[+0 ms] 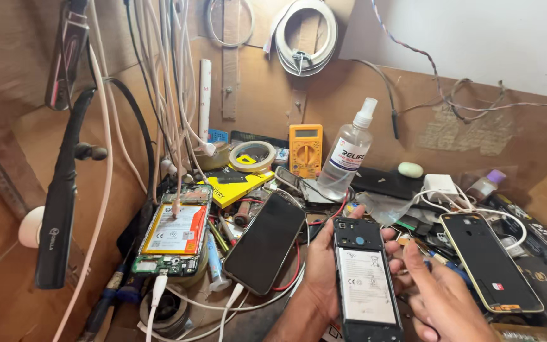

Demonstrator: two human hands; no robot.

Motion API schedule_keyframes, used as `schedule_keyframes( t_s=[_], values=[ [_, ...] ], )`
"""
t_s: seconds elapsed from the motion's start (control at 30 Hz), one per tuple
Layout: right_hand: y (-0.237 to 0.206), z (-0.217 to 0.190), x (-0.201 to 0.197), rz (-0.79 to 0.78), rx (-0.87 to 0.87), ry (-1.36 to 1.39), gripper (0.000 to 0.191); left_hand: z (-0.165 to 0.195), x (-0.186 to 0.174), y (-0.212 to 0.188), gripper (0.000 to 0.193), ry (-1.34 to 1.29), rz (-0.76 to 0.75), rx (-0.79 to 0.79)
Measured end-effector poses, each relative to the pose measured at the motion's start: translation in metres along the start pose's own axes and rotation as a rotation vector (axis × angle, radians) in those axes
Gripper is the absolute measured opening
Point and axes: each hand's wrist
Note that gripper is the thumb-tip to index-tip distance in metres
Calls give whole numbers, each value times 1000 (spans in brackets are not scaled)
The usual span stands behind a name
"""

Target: The person pries open the back cover of a smartphone on a cluttered workbench using a blue pry tool, works around the edges of the device, and removes the back panel to expose the internal battery and components, handling the phone frame and cover throughout.

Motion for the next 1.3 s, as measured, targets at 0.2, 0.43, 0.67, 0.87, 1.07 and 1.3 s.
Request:
schedule_keyframes(
  t_s=[0.2,0.43,0.67,0.87,1.07,1.3],
  values=[
    [18,36,-8,-19,86,-22,49,1,-21,15,67,-16,158,120],
    [46,72,-25,-76,-4,-59,37,-2,-26,19,65,-53,205,146],
    [47,80,-31,-91,3,-55,37,-6,-21,19,64,-63,177,152],
    [42,76,-26,-109,49,15,36,-5,-13,14,64,-17,184,144],
    [33,71,-21,-66,51,-13,34,-5,-2,8,64,38,134,136],
    [25,65,-15,-51,75,0,49,-3,5,4,61,39,77,115]
  ],
)
Point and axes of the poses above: each hand's wrist, its own y-axis towards the middle knuckle, its own x-axis out of the palm, z = x × y, and after that the axes turned 11 degrees about -x, right-handed
